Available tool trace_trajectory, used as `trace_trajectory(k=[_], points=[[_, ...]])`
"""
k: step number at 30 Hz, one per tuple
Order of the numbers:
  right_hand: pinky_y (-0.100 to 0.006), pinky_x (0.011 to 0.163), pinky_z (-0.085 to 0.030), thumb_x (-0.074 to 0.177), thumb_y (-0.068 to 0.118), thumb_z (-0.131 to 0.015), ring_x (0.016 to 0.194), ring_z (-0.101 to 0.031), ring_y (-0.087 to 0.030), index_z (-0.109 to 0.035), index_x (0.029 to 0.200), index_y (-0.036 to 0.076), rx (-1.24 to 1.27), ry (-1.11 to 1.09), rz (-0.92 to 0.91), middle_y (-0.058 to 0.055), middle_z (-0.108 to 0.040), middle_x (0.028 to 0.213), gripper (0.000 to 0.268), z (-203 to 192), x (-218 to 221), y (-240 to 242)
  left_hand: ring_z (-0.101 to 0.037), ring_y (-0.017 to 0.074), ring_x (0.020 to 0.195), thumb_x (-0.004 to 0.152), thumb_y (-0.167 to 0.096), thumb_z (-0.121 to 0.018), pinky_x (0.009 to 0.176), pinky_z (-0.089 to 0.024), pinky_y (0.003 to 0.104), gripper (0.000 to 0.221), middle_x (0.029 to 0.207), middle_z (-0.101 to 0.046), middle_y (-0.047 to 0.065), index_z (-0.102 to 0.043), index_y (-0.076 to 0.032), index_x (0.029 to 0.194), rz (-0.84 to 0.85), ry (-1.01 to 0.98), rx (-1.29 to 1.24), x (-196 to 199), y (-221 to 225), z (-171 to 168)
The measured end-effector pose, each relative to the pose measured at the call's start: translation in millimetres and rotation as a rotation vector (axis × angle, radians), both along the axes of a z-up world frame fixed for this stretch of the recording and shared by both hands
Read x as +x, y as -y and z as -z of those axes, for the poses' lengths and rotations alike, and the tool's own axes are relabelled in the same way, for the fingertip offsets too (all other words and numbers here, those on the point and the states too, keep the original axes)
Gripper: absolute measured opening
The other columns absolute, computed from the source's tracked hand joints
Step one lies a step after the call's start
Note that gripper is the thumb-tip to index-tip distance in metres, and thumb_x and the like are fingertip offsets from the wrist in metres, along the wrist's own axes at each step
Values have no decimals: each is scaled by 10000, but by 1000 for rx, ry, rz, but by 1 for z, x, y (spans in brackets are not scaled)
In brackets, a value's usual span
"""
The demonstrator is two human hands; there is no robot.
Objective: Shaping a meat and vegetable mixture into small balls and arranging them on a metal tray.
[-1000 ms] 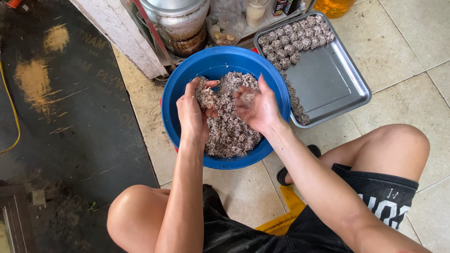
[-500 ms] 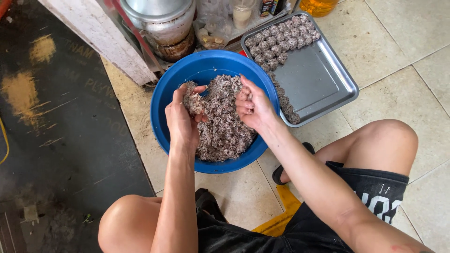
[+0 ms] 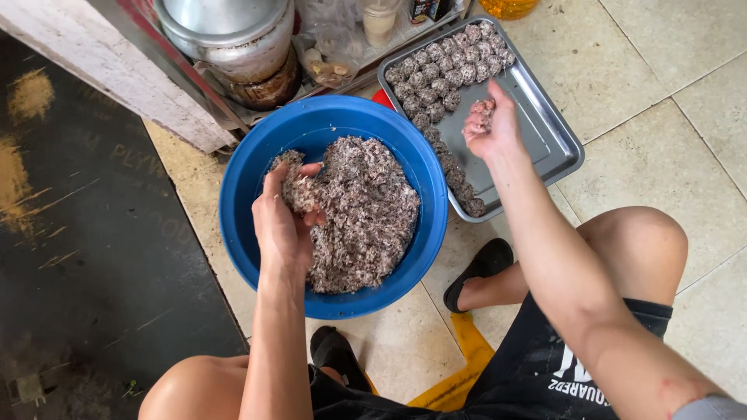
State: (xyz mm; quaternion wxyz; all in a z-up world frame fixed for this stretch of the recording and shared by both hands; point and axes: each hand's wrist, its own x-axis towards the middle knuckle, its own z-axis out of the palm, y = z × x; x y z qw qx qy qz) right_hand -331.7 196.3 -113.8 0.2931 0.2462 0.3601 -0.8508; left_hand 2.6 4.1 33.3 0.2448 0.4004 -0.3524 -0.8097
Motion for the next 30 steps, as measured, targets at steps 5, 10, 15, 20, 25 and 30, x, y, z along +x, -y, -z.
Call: trace_trajectory(k=[5,10,15,20,25,30], points=[[-247,325,-348,1061,405,-513,400,-430,-80,-502,737,112,501,-347,-247,-14,-532,624,437,20,-44,10,-468,129,452,1031,-279,-513,461,-473,322,296,958,-765,112,-651,-22,1077,0,9,-14,-1,7,13],[-220,410,-439,1094,262,-466,486,-573,-93,-616,939,59,574,-329,-335,-89,-669,731,297,18,-62,10,-453,121,441,1016,-279,-502,456,-465,317,282,965,-762,106,-644,-47,1090,-16,25,-8,-5,12,15],[-211,299,-284,1031,482,-533,381,-391,-70,-547,813,77,311,-36,-184,-6,-524,617,460,34,-70,6,-456,121,459,1036,-282,-500,472,-465,318,314,972,-763,120,-653,-10,1072,-1,21,-16,-8,13,18],[-237,472,-420,1037,384,-657,533,-497,-62,-650,919,64,961,-552,-434,-25,-599,762,341,15,-52,17,-468,125,461,1022,-280,-505,466,-461,318,307,961,-764,117,-663,-18,1055,2,25,-17,-8,12,18],[-296,650,-548,935,225,-675,672,-643,-87,-716,1156,107,1120,-688,-658,-42,-730,984,254,25,-54,22,-467,128,459,1007,-293,-525,467,-466,320,315,952,-766,109,-675,-25,1075,2,60,-10,-9,11,12],[-309,716,-538,1005,275,-675,748,-652,-123,-710,1207,85,1159,-692,-729,-119,-732,1077,279,5,-40,25,-445,123,467,1031,-317,-553,474,-455,314,370,831,-710,113,-710,18,1025,28,55,-8,-7,11,25]])
